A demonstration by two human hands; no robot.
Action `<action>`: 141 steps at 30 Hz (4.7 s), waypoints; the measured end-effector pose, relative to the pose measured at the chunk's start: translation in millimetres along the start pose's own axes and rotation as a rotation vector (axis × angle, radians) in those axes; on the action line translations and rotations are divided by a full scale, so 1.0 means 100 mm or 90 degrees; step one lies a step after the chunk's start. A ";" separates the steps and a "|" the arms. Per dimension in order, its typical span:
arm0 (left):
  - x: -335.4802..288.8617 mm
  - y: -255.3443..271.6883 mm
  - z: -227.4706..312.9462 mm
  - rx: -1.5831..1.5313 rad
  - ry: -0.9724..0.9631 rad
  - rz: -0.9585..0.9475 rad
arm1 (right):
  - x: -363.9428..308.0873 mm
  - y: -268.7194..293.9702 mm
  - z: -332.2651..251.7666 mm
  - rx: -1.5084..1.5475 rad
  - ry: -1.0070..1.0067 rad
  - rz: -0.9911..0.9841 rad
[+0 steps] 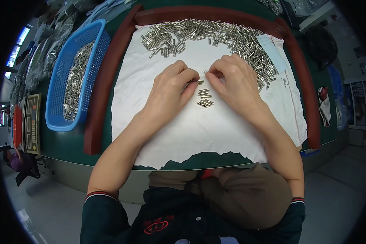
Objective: Manually arranging and aligning small metal links to assemble watch bands on a workbench.
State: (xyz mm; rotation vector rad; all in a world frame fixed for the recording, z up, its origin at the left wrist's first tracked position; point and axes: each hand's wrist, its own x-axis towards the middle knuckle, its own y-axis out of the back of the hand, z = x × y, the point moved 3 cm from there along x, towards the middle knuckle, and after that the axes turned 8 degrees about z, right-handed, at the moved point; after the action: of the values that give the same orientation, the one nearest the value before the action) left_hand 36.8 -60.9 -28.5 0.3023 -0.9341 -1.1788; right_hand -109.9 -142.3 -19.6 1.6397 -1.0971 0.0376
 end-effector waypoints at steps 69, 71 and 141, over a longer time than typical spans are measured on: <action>-0.08 0.05 0.20 -0.034 -0.049 -0.155 | -0.05 0.24 -0.07 0.178 -0.006 -0.299; -0.05 0.10 0.21 -0.003 -0.040 -0.175 | -0.06 0.24 -0.05 0.187 -0.007 -0.299; -0.42 0.14 0.09 0.307 -0.065 -0.252 | -0.39 -0.11 -0.28 -0.094 0.137 -0.235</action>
State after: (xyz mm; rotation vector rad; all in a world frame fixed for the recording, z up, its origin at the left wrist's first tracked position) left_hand 35.9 -15.8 -33.2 0.8514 -1.2844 -1.3234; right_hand -110.9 -96.6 -37.7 1.6379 -0.6096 -0.1039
